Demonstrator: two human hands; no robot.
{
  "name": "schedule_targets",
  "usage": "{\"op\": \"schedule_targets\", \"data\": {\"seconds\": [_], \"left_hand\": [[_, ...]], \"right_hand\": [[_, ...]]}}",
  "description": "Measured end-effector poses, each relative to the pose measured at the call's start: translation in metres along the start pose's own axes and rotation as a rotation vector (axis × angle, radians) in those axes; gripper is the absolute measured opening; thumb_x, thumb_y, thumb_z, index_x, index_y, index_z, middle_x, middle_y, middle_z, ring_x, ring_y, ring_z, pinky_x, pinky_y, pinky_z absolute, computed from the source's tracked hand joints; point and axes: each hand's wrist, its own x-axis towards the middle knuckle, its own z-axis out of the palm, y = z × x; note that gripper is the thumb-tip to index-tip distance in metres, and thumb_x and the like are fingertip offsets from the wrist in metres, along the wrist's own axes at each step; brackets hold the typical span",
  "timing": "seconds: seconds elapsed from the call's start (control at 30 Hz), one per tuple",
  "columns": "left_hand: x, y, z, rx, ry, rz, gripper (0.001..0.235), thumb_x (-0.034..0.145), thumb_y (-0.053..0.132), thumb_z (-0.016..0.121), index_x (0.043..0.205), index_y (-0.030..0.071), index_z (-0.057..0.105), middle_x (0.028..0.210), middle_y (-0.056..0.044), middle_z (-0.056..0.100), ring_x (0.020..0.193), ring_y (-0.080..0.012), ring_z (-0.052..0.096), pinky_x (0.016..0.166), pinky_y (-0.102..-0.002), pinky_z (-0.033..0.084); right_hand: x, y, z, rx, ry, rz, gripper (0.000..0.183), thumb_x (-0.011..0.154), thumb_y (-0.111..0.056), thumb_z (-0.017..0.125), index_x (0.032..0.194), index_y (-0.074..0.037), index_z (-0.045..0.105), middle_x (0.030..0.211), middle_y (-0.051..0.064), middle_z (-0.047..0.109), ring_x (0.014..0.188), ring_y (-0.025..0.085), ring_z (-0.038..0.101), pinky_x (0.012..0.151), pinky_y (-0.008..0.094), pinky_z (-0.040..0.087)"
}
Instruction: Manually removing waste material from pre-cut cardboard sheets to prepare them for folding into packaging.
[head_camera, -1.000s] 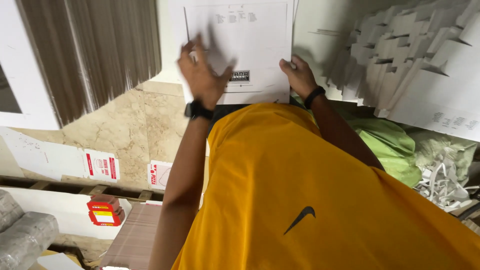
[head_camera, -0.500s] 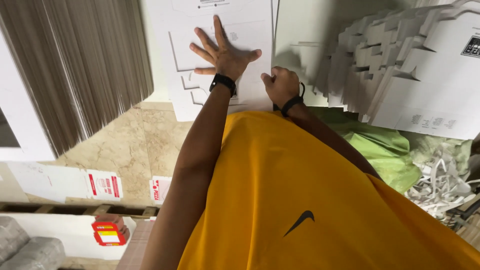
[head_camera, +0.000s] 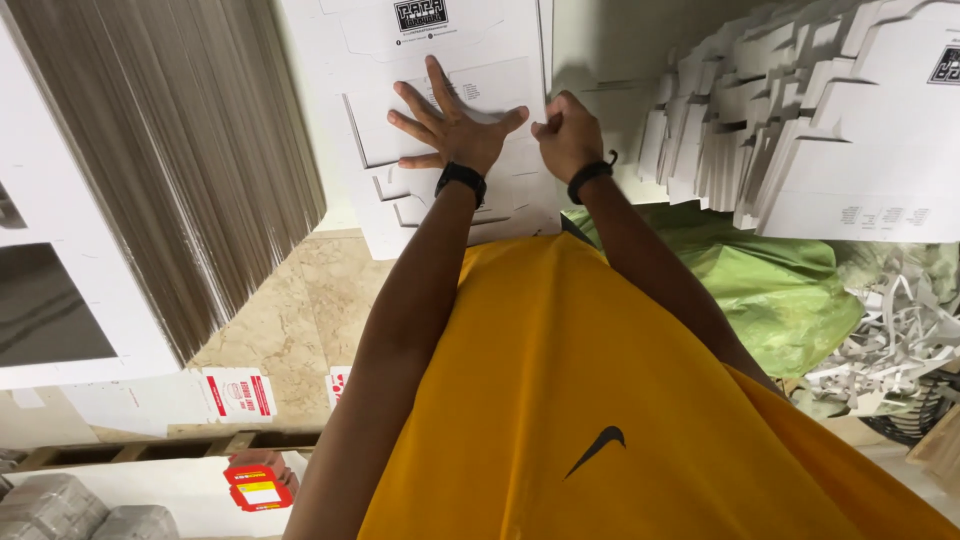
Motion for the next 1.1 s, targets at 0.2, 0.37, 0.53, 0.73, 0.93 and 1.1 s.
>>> {"op": "schedule_targets", "data": {"seconds": [0.2,0.37,0.53,0.73,0.93,1.1], "left_hand": [[0.017,-0.007,0.028,0.276,0.161,-0.049,0.161,0.066,0.087,0.096,0.157,0.040,-0.028,0.165,-0.010,-0.037,0.152,-0.0476,-0.030,0.103,-0.092,0.009],[0.007,-0.016,0.013,0.077,0.139,0.091,0.154,0.070,0.081,0.100,0.158,0.045,-0.020,0.168,-0.006,-0.036,0.154,-0.0459,-0.031,0.103,-0.091,0.003],[-0.003,-0.036,0.018,0.190,0.181,0.239,0.150,0.054,0.079,0.099,0.164,0.050,0.002,0.170,-0.011,-0.025,0.161,-0.0451,-0.020,0.101,-0.084,-0.019],[-0.025,-0.036,0.001,0.106,0.000,0.329,0.154,0.061,0.060,0.111,0.163,0.045,-0.004,0.167,-0.009,-0.035,0.155,-0.0440,-0.030,0.106,-0.087,-0.009],[-0.036,-0.022,-0.015,0.112,-0.034,0.243,0.154,0.058,0.056,0.107,0.163,0.044,-0.005,0.168,-0.008,-0.031,0.156,-0.0394,-0.029,0.107,-0.085,-0.011],[-0.034,-0.020,-0.009,0.145,-0.016,0.225,0.153,0.058,0.072,0.101,0.163,0.043,-0.006,0.167,-0.009,-0.032,0.155,-0.0408,-0.030,0.106,-0.086,-0.011]], "right_hand": [[-0.031,-0.026,0.022,-0.326,0.108,-0.139,0.016,0.093,-0.011,0.068,0.101,-0.010,0.054,0.094,0.011,0.071,0.084,0.033,0.069,0.069,0.047,0.052],[-0.020,0.016,-0.005,0.079,-0.004,0.114,0.041,0.084,-0.030,0.077,0.120,-0.011,0.071,0.095,0.000,0.073,0.090,0.016,0.070,0.080,0.032,0.058],[-0.032,0.026,-0.003,0.194,-0.043,0.217,0.029,0.082,-0.024,0.081,0.105,-0.009,0.071,0.087,0.001,0.071,0.075,0.013,0.068,0.067,0.029,0.063],[-0.020,0.048,0.019,0.044,0.098,0.142,0.023,0.079,-0.022,0.085,0.096,-0.011,0.074,0.097,0.004,0.076,0.093,0.021,0.072,0.081,0.034,0.060],[-0.022,0.038,0.030,-0.037,0.139,0.151,0.012,0.082,-0.015,0.072,0.092,-0.009,0.070,0.094,0.008,0.075,0.091,0.028,0.071,0.077,0.040,0.059],[-0.035,0.013,0.029,-0.109,0.130,0.200,0.012,0.090,-0.014,0.061,0.101,-0.008,0.062,0.102,0.011,0.069,0.094,0.030,0.067,0.074,0.043,0.057]]}}
